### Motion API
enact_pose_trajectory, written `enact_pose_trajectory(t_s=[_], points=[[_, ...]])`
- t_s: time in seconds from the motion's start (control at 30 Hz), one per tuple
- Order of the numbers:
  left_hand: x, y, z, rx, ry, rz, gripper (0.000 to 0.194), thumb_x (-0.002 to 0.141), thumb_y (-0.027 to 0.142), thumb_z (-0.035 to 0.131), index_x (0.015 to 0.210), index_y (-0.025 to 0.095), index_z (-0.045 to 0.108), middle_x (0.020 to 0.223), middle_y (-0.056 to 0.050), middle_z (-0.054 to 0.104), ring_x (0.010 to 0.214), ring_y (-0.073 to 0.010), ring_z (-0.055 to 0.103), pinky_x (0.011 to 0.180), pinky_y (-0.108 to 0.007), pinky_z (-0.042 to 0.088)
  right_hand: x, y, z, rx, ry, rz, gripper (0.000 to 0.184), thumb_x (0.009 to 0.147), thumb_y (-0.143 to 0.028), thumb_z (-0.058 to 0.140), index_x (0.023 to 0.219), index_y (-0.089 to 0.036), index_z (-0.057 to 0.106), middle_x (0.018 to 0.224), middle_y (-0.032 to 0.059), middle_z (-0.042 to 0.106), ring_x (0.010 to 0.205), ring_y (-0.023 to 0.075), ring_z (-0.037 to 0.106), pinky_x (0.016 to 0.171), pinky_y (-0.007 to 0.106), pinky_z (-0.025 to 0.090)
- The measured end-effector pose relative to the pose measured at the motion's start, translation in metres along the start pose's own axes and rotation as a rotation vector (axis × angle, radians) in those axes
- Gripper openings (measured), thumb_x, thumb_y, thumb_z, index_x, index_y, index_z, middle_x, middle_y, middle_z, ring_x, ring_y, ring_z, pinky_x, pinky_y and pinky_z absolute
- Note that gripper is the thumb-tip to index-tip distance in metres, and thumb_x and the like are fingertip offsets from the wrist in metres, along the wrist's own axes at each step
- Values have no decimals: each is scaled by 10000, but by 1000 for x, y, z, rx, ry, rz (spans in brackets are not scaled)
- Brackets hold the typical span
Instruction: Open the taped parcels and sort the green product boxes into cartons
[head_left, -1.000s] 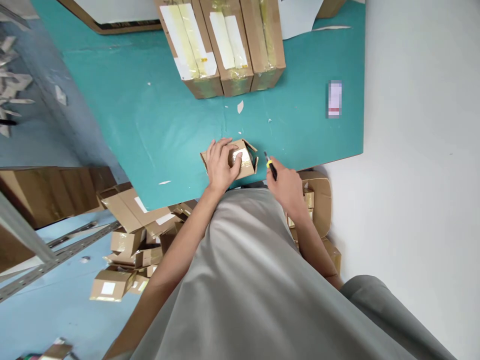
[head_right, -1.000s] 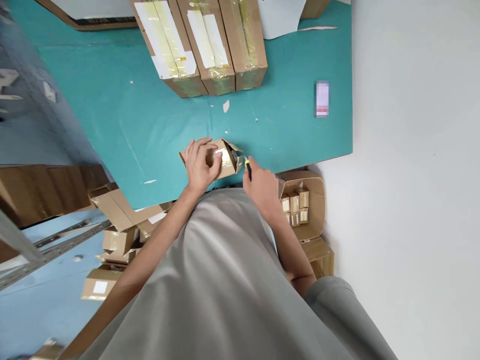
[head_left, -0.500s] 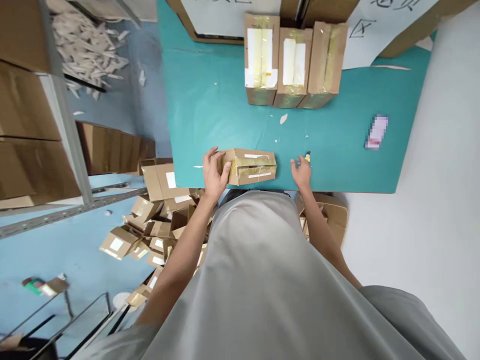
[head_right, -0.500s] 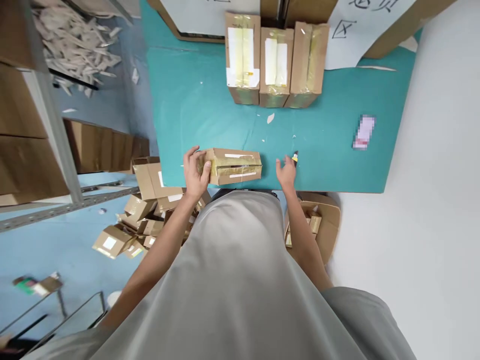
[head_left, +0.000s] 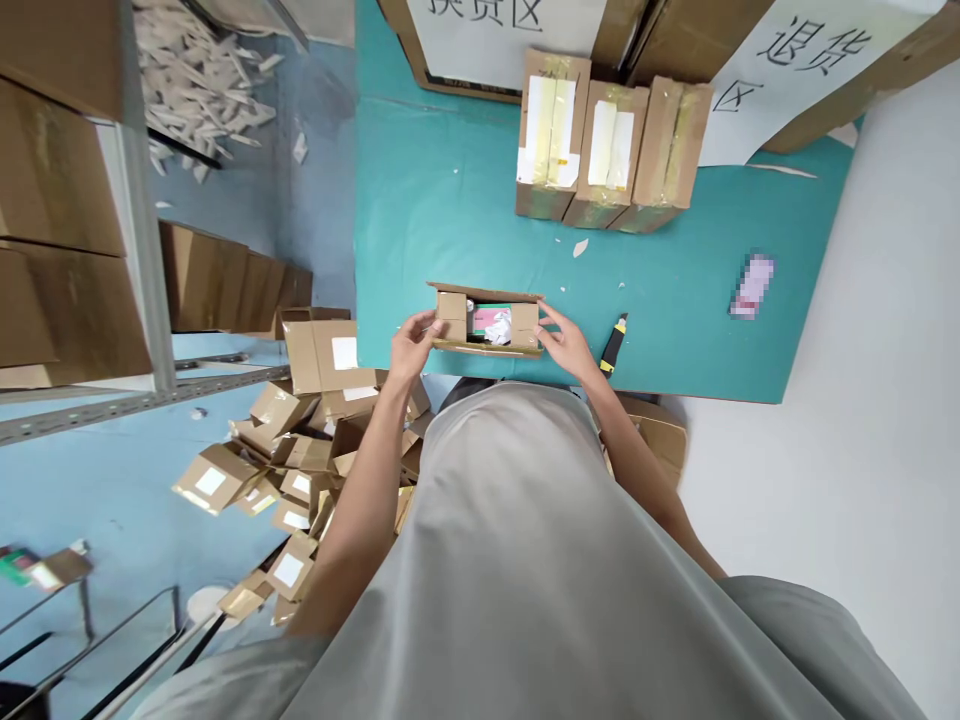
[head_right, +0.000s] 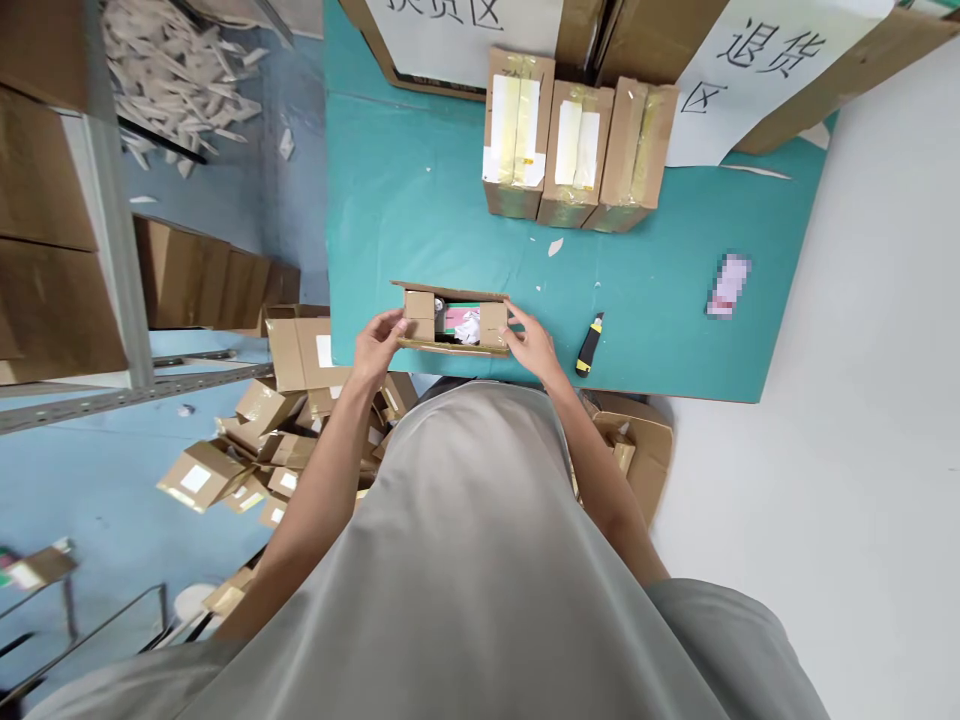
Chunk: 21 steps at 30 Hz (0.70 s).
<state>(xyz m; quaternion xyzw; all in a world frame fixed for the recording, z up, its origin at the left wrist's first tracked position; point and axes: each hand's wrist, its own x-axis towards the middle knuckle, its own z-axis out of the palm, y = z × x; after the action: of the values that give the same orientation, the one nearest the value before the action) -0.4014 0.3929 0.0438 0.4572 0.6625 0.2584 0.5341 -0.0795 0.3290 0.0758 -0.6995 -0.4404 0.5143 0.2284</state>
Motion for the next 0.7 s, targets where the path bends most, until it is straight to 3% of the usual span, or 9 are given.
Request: enact_pose_trajectory(t_s=[0.13,0.27,0.4,0.5,0.6,0.7], points=[[4,-3,-4,-76,-207,-14,933,709,642,990,1482,226,675,1625,-226,655,1476,-398,669,1194,-605,597,-2,-19,-8,-241,-5,29,866,1043,-345,663,1834,-282,315,1427,104,718,968,184,782,1052,387,591],[3,-3,-10,-71,-335,-7,1144,616,548,1048,1615,243,580,1784,-235,475,1572,-428,577,1226,-600,566,-2,-44,9,-482,21,99,1054,1012,-433,756,1865,-216,177,1466,199,652,1086,280,758,1068,451,577],[1,2,-4,27,-292,22,1098,691,527,1016,1631,211,543,1732,-262,518,1473,-420,649,1137,-597,621,-2,-65,39,-673,93,174,1130,1011,-441,770,1860,-145,86,1543,297,543,1279,386,702,1018,477,605],[-1,10,14,313,-213,93,1148,704,490,1021,1671,172,491,1623,-280,590,1396,-445,687,1118,-592,624,-1,-72,49,-734,91,196,1067,1024,-363,706,1857,-138,77,1566,306,528,1255,383,721,996,476,621],[-5,20,37,584,-108,117,1190,746,382,976,1739,102,382,1560,-329,586,1367,-523,693,1124,-604,602,-1,-69,44,-709,75,206,1015,1013,-352,667,1850,-124,140,1544,302,578,1187,380,754,1007,497,616],[-13,28,46,618,-68,164,1093,828,251,827,1771,75,301,1565,-341,563,1380,-519,687,1147,-603,584,-6,-57,28,-628,68,161,895,1012,-336,609,1822,-131,288,1486,259,671,1214,386,743,1067,526,590]])
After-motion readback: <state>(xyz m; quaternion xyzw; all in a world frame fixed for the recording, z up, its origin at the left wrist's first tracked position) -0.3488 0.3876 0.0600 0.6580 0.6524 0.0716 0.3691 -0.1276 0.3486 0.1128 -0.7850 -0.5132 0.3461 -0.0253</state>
